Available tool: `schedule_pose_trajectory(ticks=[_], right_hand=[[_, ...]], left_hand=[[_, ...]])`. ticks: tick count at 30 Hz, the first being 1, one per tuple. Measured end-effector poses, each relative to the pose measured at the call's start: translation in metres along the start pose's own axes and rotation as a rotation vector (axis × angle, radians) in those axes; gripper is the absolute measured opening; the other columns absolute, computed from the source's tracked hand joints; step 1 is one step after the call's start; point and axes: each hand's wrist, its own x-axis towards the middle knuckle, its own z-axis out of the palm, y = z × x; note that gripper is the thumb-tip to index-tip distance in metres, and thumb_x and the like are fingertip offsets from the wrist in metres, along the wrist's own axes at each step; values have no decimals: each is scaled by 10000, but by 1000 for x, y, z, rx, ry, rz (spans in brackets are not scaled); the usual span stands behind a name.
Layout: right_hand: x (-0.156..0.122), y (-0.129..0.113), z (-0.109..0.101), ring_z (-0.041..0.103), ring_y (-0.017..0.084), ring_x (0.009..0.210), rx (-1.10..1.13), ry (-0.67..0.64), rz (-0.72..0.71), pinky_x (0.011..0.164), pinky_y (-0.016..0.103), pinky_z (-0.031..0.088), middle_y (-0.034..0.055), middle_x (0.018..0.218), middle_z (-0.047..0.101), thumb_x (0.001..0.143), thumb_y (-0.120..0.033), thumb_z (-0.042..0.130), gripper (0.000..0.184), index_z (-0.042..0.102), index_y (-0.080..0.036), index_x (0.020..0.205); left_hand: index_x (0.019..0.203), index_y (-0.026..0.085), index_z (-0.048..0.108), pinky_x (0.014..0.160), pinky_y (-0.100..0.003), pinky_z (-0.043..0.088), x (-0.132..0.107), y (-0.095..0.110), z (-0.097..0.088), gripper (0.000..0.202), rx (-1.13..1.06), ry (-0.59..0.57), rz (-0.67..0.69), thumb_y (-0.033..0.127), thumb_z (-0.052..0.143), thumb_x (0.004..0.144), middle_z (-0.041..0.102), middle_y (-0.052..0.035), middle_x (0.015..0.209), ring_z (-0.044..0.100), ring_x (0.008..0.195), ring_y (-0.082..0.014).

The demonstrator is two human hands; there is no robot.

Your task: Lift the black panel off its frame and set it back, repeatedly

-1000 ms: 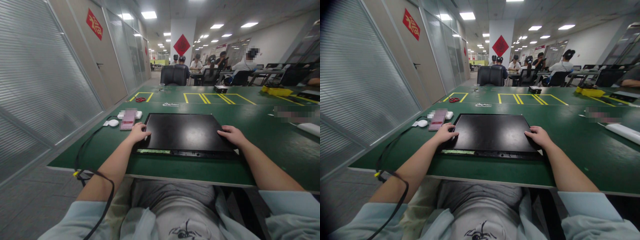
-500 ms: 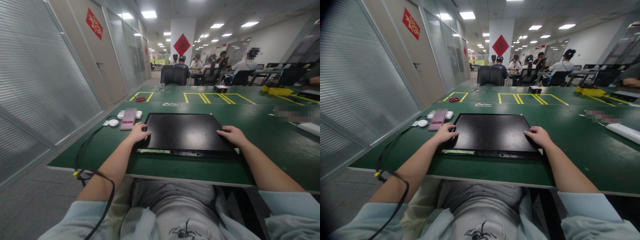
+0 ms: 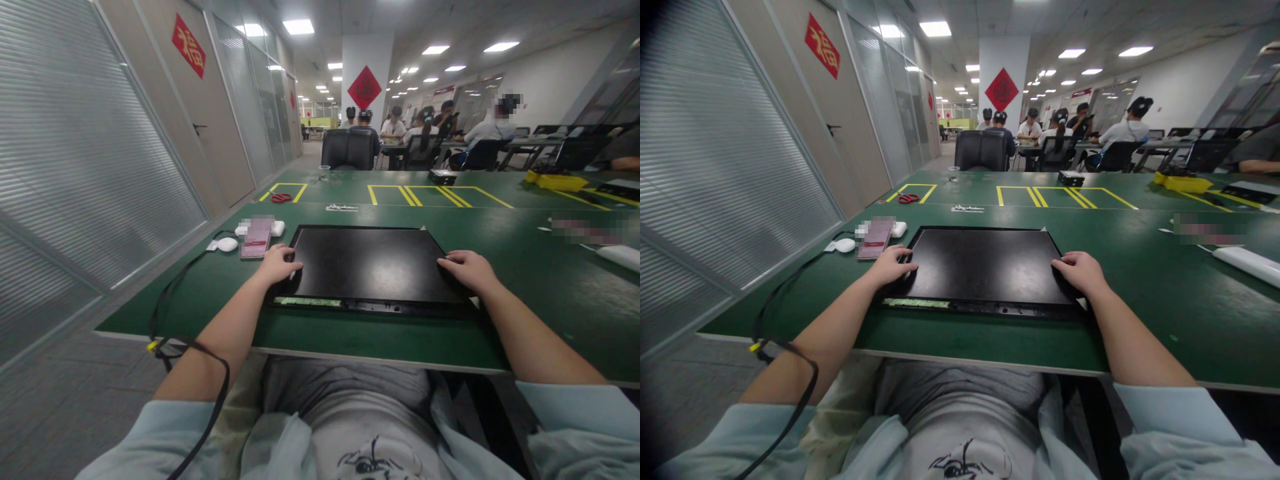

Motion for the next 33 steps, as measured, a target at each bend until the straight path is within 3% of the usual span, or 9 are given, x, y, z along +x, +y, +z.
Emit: schedule_pose_trajectory(ticks=[2, 5, 7, 11, 16, 19, 24, 33], right_hand=[[0, 2, -3, 713, 324, 1001, 77, 80, 63, 908, 416, 547, 124, 1026, 768, 736, -391, 716, 221, 787, -204, 829], [1, 8, -6, 704, 268, 836, 264, 235, 124, 822, 400, 557, 95, 905, 753, 744, -399, 700, 440, 785, -176, 1113], [2, 10, -7, 681, 235, 768, 361, 268, 123, 772, 374, 554, 72, 860, 743, 739, -390, 689, 458, 780, -177, 1135], [-1, 4, -6, 629, 191, 658, 380, 137, 151, 657, 312, 517, 51, 754, 719, 710, -312, 706, 357, 802, -188, 1031], [-9, -7, -7, 578, 175, 540, 335, -53, 247, 530, 295, 461, 45, 692, 699, 736, -283, 704, 411, 790, -169, 1121], [-8, -7, -6, 630, 197, 606, 268, -109, 199, 588, 310, 504, 62, 744, 727, 757, -284, 694, 378, 799, -173, 1103], [-2, -1, -3, 711, 261, 867, 115, -142, 26, 850, 371, 551, 88, 881, 765, 741, -263, 707, 287, 817, -182, 994], [-3, -3, -4, 711, 299, 950, 34, -163, -2, 895, 412, 545, 116, 969, 767, 775, -293, 678, 344, 812, -171, 1067]], left_hand=[[1290, 119, 711, 1215, -423, 322, 0, 1, 0, 641, -1, 1, 1, 443, 750, 739, 538, -200, 1495, 476, 1432, -361], [1271, 122, 721, 1215, -419, 321, -2, 3, -2, 620, 2, 6, -2, 435, 757, 737, 546, -199, 1489, 475, 1434, -366], [1266, 125, 722, 1213, -421, 325, -3, 4, -3, 608, -2, 11, -6, 422, 762, 736, 548, -199, 1490, 480, 1429, -369], [1259, 122, 722, 1211, -422, 328, -4, 5, -2, 595, 0, 20, -15, 403, 761, 736, 549, -198, 1488, 483, 1426, -371], [1314, 137, 681, 1199, -416, 340, -4, 6, -3, 614, 7, 23, 27, 374, 742, 751, 599, -182, 1443, 504, 1400, -347], [1362, 125, 645, 1172, -431, 374, -6, 9, -5, 650, 4, 17, 20, 352, 739, 761, 621, -193, 1422, 544, 1355, -356], [1380, 113, 633, 1152, -433, 401, -9, 15, -7, 614, 39, -5, 27, 330, 701, 810, 650, -186, 1393, 579, 1317, -348], [1342, 120, 661, 1143, -422, 429, -5, 4, -9, 556, 101, 69, 30, 325, 663, 825, 651, -181, 1393, 585, 1323, -340]])
